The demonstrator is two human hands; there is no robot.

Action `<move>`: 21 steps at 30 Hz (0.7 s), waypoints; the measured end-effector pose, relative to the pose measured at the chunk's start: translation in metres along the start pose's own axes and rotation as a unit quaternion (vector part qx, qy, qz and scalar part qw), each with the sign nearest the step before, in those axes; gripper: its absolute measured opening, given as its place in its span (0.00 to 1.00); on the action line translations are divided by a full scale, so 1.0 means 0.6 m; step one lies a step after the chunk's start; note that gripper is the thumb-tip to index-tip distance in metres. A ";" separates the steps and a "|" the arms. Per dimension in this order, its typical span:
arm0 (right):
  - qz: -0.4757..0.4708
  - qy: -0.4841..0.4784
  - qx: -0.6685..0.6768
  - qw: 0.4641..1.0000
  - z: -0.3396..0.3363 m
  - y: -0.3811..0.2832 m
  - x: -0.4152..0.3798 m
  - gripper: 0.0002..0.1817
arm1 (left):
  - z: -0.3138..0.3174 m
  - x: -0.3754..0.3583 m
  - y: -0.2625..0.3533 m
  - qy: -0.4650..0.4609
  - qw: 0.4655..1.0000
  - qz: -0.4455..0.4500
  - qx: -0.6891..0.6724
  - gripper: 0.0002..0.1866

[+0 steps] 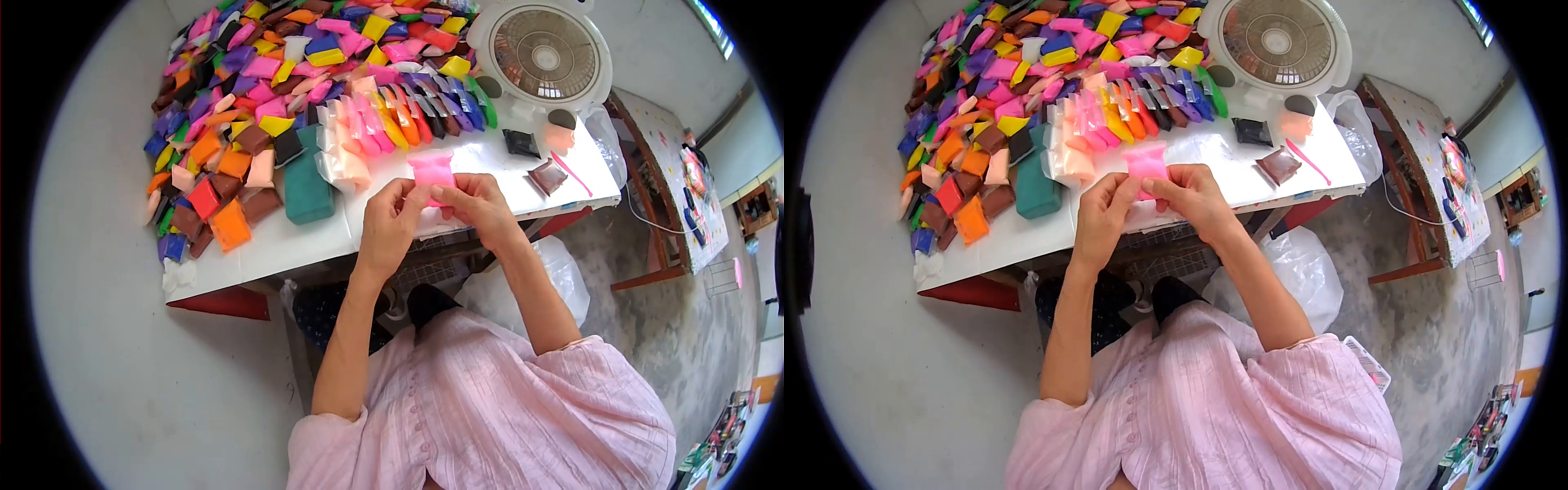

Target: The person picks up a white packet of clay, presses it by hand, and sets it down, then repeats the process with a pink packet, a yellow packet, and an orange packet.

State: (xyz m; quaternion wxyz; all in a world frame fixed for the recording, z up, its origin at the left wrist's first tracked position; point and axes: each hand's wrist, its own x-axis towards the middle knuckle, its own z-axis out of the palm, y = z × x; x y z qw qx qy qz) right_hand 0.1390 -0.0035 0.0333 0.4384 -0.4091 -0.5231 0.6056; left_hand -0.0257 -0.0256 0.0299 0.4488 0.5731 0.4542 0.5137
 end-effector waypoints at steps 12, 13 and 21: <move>-0.016 -0.024 -0.047 0.998 -0.007 0.013 -0.006 0.17 | 0.006 0.012 -0.017 -0.009 0.994 0.008 -0.110 0.08; -0.014 -0.025 -0.050 0.998 -0.007 0.014 -0.005 0.16 | 0.007 0.013 -0.019 -0.006 0.992 0.010 -0.123 0.08; -0.092 -0.006 -0.026 0.995 -0.003 0.027 -0.006 0.13 | 0.009 0.008 -0.022 -0.014 0.994 -0.019 -0.106 0.10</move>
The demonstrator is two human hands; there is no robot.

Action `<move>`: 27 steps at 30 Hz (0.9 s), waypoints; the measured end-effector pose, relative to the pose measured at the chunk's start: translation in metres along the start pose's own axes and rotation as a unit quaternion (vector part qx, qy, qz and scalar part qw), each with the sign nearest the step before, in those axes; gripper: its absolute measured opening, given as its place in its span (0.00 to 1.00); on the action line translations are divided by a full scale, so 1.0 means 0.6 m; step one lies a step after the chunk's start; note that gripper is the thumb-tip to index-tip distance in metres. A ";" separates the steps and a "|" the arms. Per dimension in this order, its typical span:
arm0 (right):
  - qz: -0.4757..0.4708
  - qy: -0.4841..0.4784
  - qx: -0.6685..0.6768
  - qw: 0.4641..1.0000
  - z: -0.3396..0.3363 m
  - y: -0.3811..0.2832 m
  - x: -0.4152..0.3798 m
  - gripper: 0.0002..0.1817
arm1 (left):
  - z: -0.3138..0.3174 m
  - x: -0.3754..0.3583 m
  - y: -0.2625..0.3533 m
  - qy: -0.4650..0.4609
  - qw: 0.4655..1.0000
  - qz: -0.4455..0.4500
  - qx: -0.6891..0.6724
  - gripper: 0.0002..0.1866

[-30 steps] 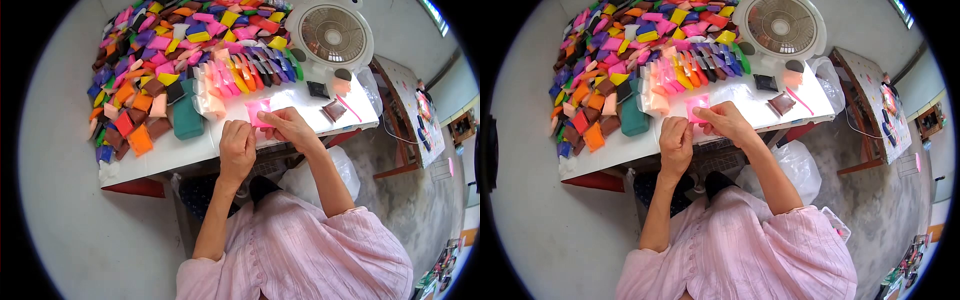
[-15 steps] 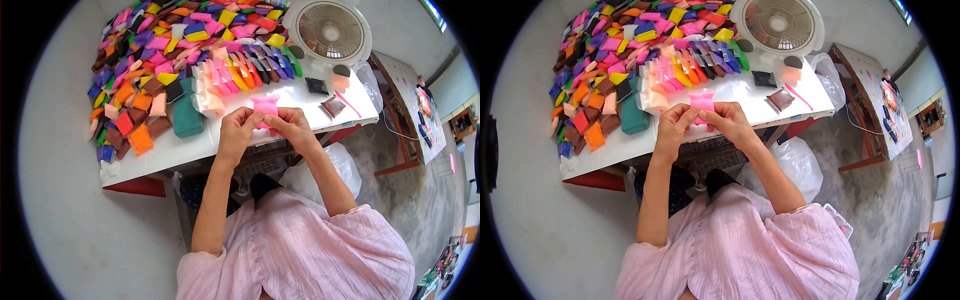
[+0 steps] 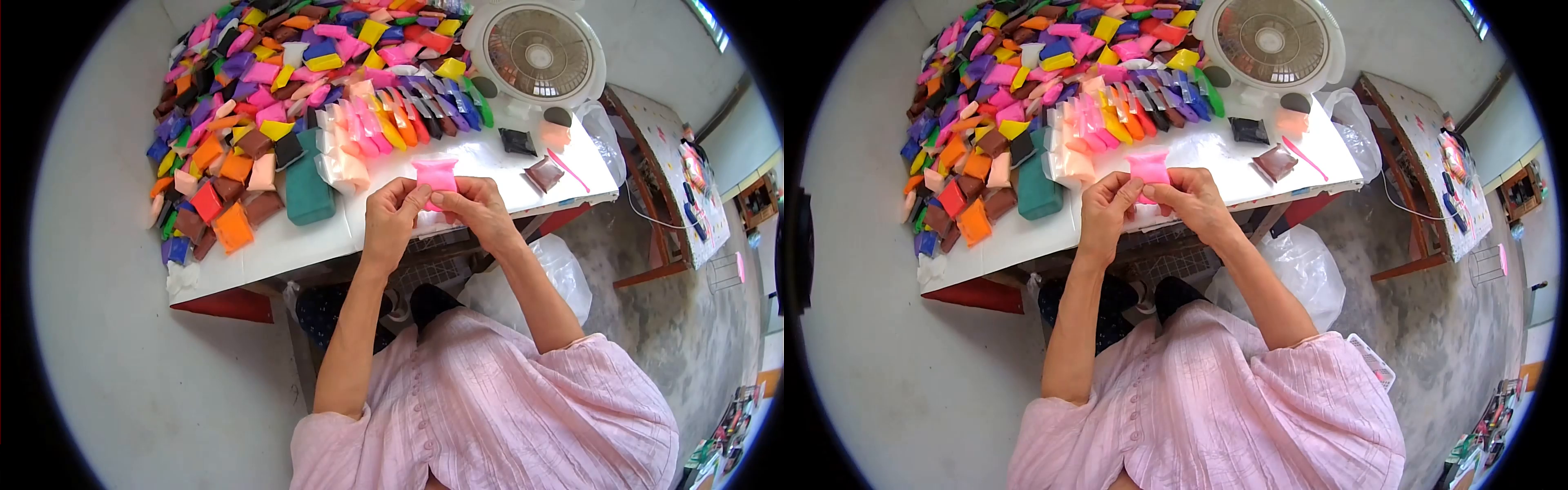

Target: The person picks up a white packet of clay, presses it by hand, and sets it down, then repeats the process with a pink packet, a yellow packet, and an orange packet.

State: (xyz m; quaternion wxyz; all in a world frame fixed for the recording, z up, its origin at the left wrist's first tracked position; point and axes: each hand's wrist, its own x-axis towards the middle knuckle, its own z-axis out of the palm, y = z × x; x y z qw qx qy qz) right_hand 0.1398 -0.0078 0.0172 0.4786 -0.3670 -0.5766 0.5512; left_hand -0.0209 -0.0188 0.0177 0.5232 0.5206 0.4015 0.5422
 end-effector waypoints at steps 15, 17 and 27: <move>-0.036 0.013 -0.084 0.996 0.008 -0.008 -0.015 0.21 | 0.007 0.000 0.009 -0.026 0.995 -0.021 -0.099 0.09; -0.048 0.006 -0.071 0.996 0.005 -0.006 -0.018 0.21 | 0.007 -0.004 0.012 -0.026 0.995 -0.026 -0.092 0.09; -0.082 0.033 -0.113 0.990 -0.007 0.002 -0.002 0.22 | -0.003 -0.002 0.008 -0.075 0.995 -0.021 -0.067 0.11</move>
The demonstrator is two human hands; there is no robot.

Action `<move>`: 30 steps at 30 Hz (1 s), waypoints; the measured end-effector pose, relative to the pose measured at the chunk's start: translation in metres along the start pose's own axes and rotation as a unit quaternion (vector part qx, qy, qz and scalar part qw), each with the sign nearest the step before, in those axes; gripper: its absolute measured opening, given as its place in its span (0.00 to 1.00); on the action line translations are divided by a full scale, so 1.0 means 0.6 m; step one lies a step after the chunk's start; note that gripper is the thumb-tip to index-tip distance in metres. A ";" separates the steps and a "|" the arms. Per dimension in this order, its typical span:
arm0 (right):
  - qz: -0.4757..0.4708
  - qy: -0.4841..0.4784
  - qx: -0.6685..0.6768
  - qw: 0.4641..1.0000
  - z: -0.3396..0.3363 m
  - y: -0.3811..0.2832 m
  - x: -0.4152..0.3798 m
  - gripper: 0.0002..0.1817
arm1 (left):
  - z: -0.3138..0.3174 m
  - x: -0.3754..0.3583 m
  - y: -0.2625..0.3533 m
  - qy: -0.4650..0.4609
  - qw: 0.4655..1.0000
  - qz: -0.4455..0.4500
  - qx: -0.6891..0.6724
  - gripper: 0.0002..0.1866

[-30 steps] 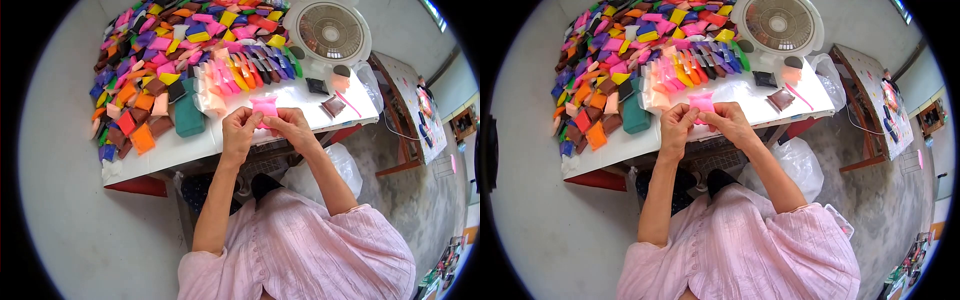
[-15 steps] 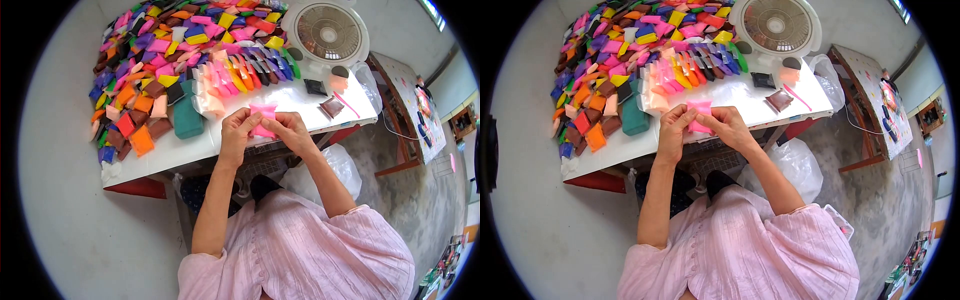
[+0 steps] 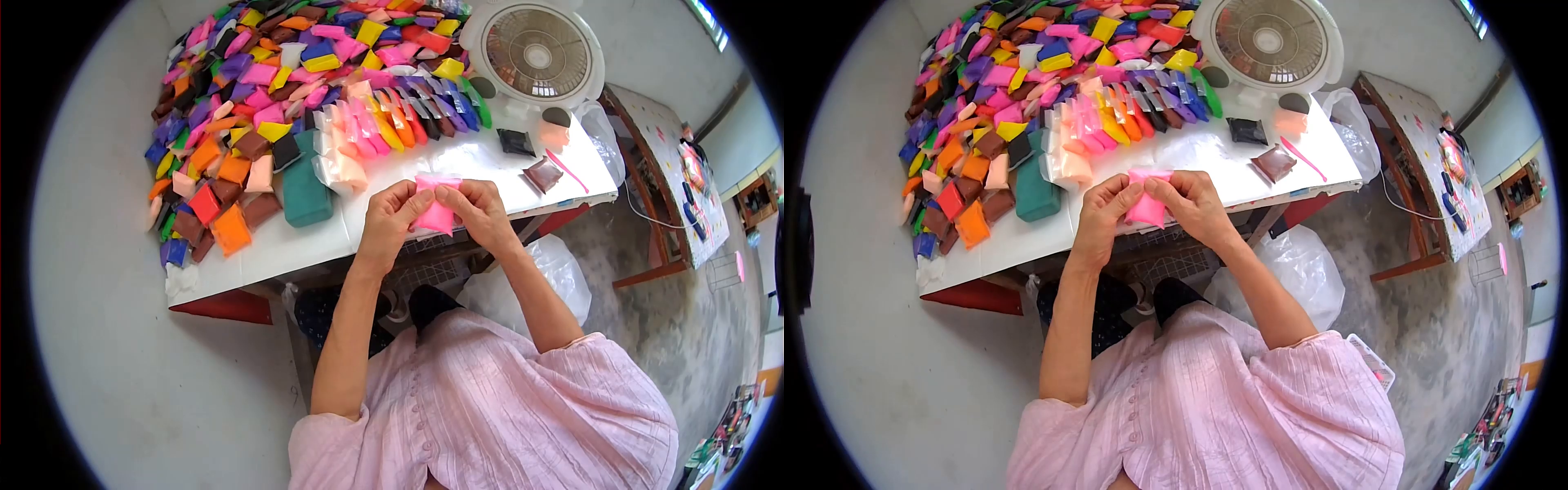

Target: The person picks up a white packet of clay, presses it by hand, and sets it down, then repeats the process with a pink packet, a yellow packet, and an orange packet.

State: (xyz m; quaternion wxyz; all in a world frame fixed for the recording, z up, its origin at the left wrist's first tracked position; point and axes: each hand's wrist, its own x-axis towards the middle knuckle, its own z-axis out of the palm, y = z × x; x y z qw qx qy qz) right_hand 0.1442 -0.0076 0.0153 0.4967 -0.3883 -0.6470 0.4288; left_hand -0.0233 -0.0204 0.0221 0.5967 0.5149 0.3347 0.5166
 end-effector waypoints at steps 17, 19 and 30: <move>0.165 0.016 0.226 0.960 0.011 -0.028 0.014 0.18 | -0.004 -0.009 0.004 0.025 0.998 0.063 -0.008 0.08; 0.198 -0.021 0.310 0.930 -0.001 -0.023 0.018 0.17 | 0.008 -0.017 0.009 0.058 0.987 0.144 0.042 0.11; 0.247 -0.045 0.061 0.966 -0.008 -0.030 -0.002 0.27 | 0.009 -0.016 -0.007 0.064 0.945 0.242 0.212 0.11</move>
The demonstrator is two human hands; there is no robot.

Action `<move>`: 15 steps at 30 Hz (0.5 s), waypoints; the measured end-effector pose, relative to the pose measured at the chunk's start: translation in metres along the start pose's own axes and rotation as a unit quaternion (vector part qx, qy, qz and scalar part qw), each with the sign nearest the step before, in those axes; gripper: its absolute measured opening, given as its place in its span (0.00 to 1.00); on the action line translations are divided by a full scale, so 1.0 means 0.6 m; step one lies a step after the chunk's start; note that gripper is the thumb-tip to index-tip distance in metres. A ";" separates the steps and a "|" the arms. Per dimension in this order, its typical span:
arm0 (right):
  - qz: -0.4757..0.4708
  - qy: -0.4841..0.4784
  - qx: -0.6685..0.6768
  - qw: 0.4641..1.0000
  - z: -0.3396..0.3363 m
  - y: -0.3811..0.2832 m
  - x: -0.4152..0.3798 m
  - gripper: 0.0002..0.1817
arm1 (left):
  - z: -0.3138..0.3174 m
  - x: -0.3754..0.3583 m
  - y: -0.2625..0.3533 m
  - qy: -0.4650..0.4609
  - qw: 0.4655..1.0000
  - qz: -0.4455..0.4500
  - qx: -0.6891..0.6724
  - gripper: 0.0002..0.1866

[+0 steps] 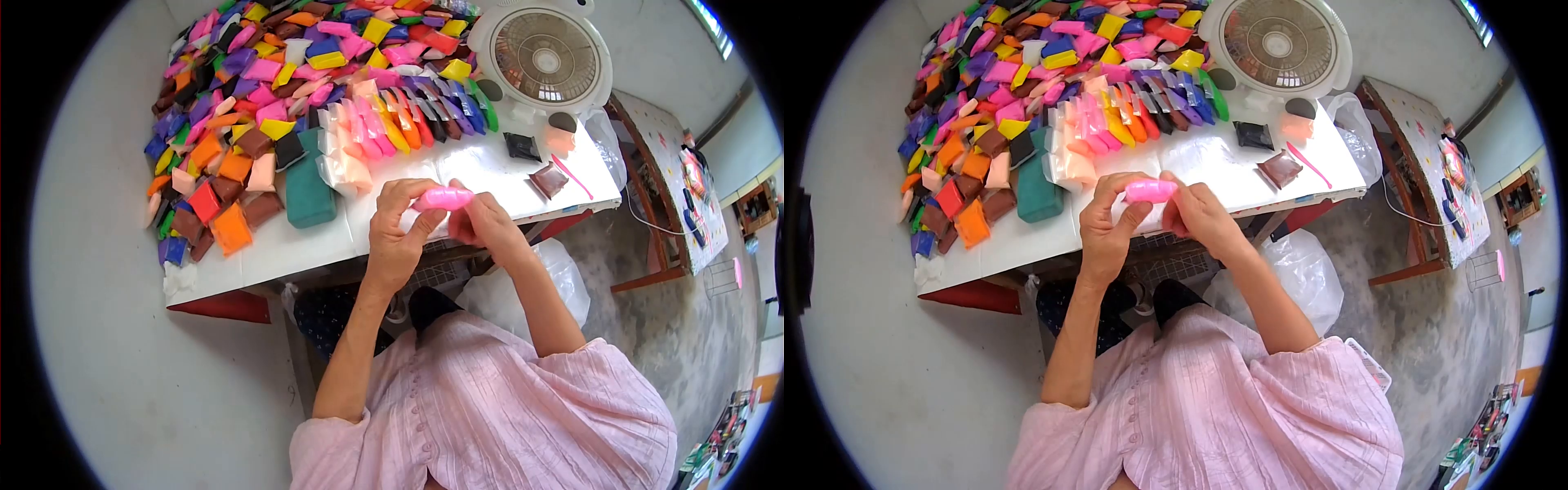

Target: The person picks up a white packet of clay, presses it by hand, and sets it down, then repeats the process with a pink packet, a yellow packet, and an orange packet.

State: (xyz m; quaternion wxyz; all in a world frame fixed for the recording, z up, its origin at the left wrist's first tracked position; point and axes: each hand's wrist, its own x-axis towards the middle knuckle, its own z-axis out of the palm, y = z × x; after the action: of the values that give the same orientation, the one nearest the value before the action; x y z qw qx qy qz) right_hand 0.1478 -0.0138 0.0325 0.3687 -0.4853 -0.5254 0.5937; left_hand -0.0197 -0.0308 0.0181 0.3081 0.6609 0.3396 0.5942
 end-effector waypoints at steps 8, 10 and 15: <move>-0.345 0.035 -0.035 0.937 0.006 0.000 -0.009 0.12 | 0.011 -0.002 -0.003 0.022 0.980 -0.094 -0.175 0.04; -0.349 0.061 -0.027 0.935 0.019 0.007 -0.003 0.11 | 0.014 -0.005 -0.005 0.031 0.972 -0.110 -0.205 0.04; -0.318 0.054 -0.030 0.946 0.023 0.018 0.006 0.09 | 0.015 -0.005 -0.001 0.060 0.961 -0.126 -0.238 0.05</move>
State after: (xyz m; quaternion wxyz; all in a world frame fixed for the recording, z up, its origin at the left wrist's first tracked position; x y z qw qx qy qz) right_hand 0.1345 -0.0156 0.0209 0.5513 -0.3349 -0.6495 0.4025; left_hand -0.0109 -0.0329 0.0152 0.5082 0.4831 0.2867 0.6528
